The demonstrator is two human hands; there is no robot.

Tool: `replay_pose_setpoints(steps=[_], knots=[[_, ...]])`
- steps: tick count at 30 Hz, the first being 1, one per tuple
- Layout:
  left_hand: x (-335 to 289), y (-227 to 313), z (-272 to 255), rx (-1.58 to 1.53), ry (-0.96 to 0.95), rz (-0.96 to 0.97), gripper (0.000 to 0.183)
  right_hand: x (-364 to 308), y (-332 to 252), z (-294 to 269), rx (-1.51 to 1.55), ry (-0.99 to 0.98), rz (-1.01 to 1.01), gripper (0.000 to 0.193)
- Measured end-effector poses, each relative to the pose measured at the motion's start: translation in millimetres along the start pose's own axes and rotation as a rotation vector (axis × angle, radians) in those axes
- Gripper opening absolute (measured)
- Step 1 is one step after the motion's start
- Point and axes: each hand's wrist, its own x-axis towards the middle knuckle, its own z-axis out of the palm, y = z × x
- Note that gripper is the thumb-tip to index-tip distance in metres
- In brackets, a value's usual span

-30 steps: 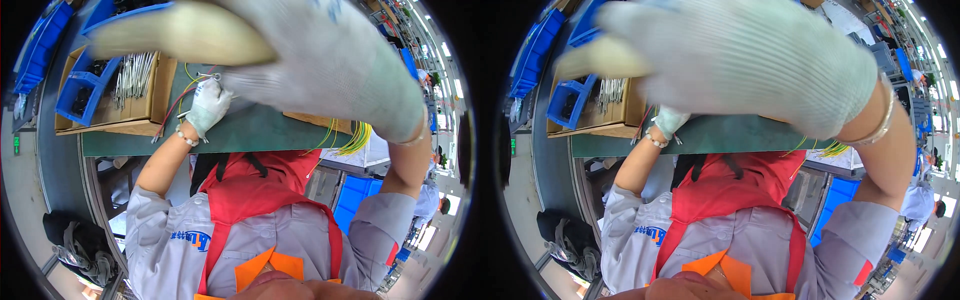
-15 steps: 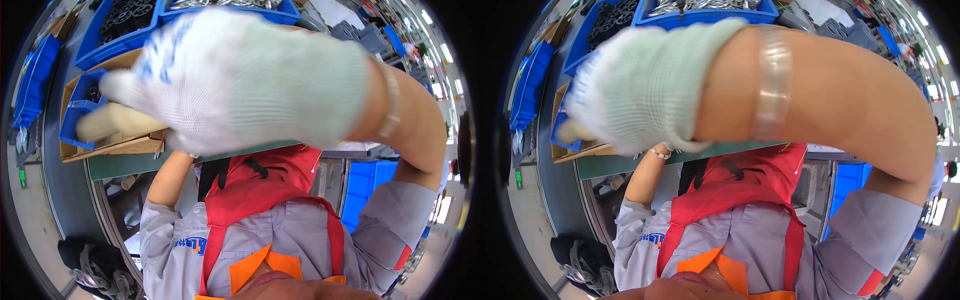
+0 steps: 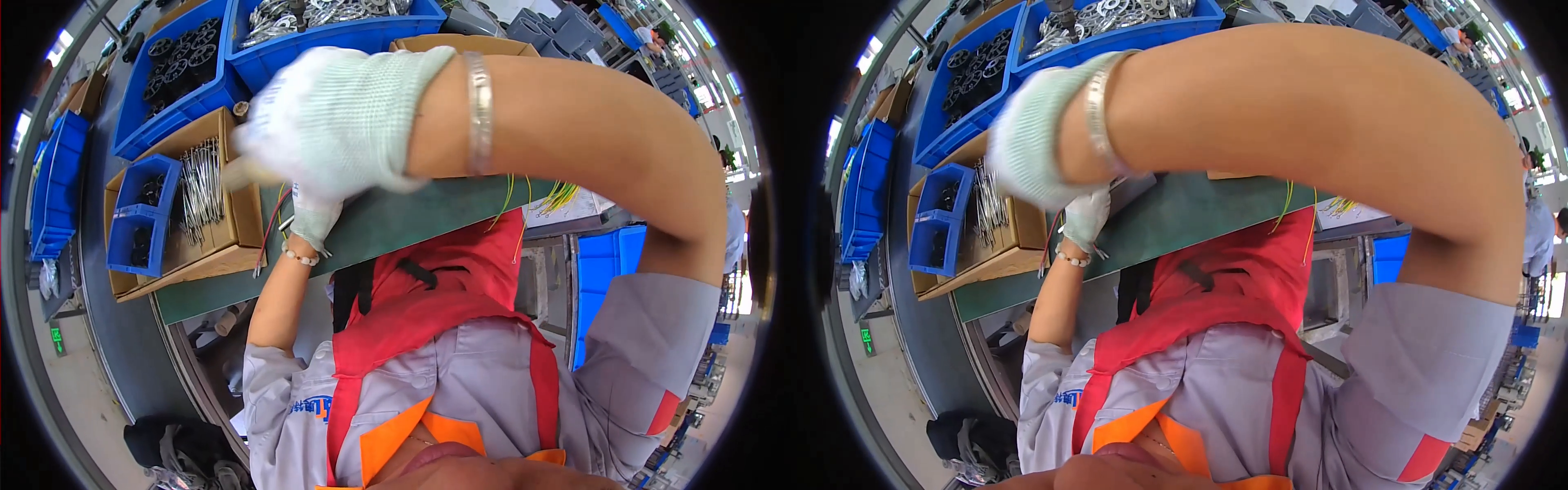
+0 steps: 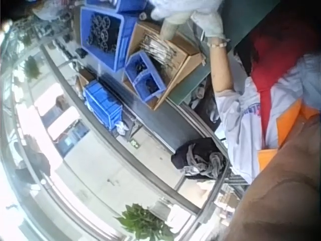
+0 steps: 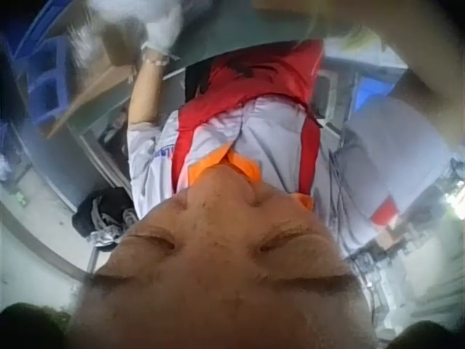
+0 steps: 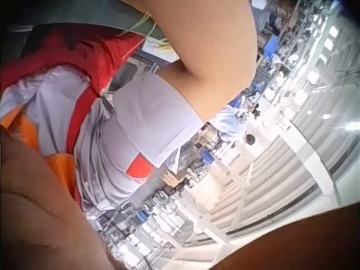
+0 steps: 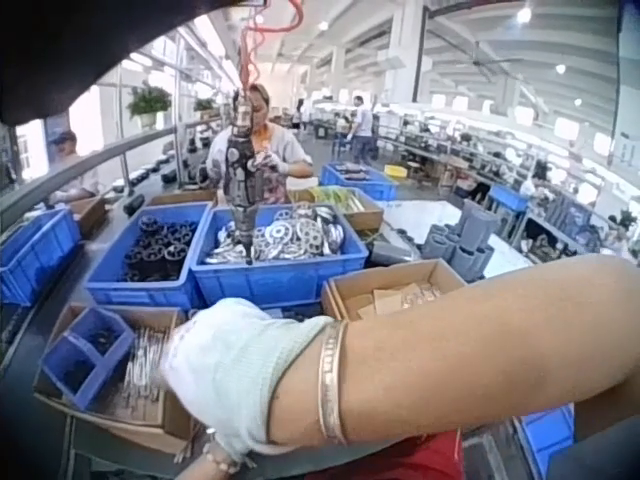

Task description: The person assembles components of a small electric motor by hand, using a wooden mallet to tap parts into place.

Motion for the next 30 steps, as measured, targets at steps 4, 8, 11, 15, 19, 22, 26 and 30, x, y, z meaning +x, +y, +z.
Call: replay_pose_setpoints(steps=[4, 8, 11, 15, 19, 22, 26, 30], knots=[[-53, -27, 60, -0.397, -0.454, -0.63, 0.037, 0, -29, -30, 0.286, 0.282, -0.056, 0.05], [35, -2, -39, -0.191, -0.735, -0.332, 0.038, -7, -14, 7, -0.003, -0.208, 0.155, 0.029], [19, -7, -20, -0.187, -0.599, -0.3, 0.036, -12, -20, -18, 0.094, 0.414, -0.144, 0.042], [-5, -26, 7, -0.175, -0.437, -0.242, 0.034, -8, -21, -1, 0.178, 0.23, 0.002, 0.051], [-7, -21, 42, -0.148, -0.263, -0.219, 0.032, -6, -14, -15, 0.05, 0.061, -0.021, 0.044], [-42, -47, 44, -0.17, -0.14, -0.121, 0.031, -25, -21, -27, 0.121, 0.208, -0.017, 0.033], [7, -7, -10, -0.254, -0.464, -0.219, 0.021, -12, -6, 26, 0.102, -0.141, 0.174, 0.027], [36, 19, -14, -0.687, 0.198, -0.425, 0.022, -22, -8, -4, 0.068, 0.071, 0.05, 0.048]])
